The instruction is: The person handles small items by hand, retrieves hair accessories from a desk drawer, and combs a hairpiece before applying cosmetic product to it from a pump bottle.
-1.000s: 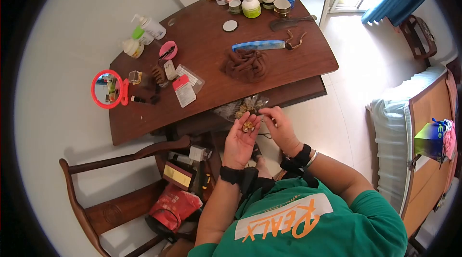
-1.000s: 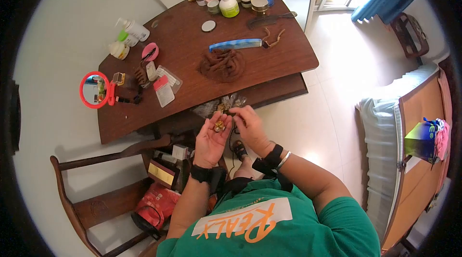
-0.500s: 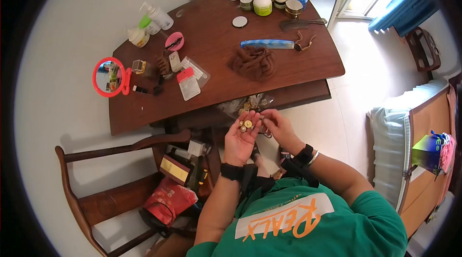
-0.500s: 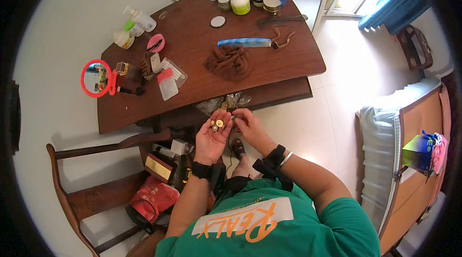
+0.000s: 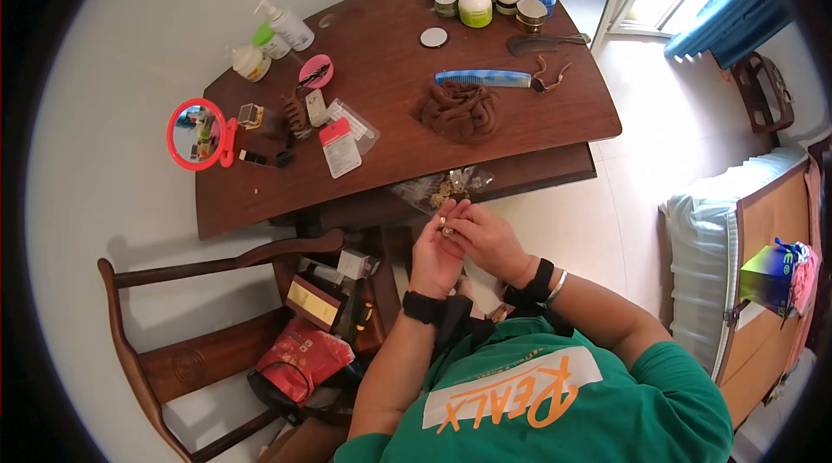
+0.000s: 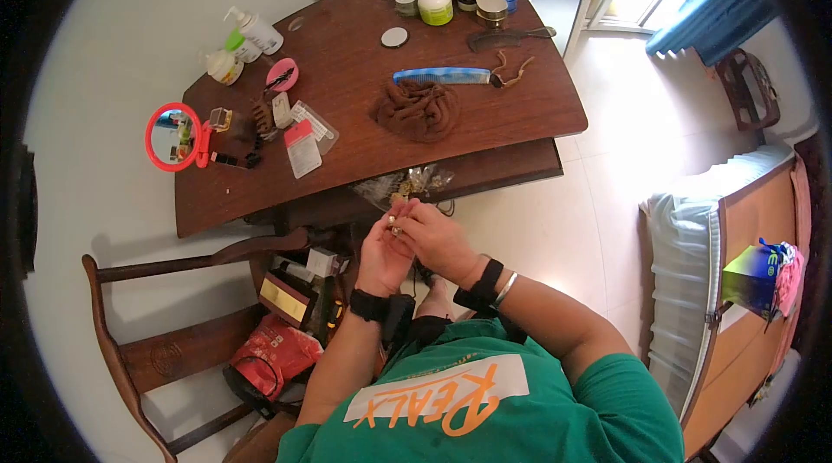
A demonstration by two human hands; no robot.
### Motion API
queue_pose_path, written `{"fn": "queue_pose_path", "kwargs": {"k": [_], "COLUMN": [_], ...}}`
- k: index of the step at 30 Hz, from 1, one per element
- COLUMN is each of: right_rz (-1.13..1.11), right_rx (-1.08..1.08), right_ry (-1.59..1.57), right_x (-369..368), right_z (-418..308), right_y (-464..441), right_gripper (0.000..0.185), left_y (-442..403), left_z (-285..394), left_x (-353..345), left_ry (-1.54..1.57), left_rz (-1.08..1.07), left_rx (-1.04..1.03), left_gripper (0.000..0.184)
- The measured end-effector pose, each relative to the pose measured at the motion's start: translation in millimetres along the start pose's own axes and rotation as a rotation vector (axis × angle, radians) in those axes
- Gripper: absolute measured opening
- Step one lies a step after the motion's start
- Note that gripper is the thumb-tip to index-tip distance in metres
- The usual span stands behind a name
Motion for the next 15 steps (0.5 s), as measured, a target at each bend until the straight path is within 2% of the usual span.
{"fn": "queue_pose_path", "kwargs": {"k": [5, 11, 15], "right_rz": [-0.022, -0.016, -0.018], "right_rx": [-0.005, -0.212, -0.242], "right_ry": [0.052, -0.151, -0.143], "right_x": [-8, -11, -14], "right_z": [2, 12, 15], "right_y": [3, 5, 9], "right_gripper": [0.017, 0.011, 0.008], "left_y": [0, 0, 4], "left_z": [-2, -3, -5], "left_x": [-2, 6, 6], "left_ry": [-0.016, -0.031, -0.032], "left_rz": [0.030, 0.059, 0.091], "left_rx": [-0.018, -0.028, -0.025], "left_gripper": [0.034, 0.033, 0.032]}}
Point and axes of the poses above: each hand's wrist, its own y-axis away from the middle knuckle, its own x-axis out of the back of the hand, z = x × y, the point moved 6 cm from there along -y, towards the middle knuckle, and after that the axes turned 12 degrees about y, right-handed, at the moved point
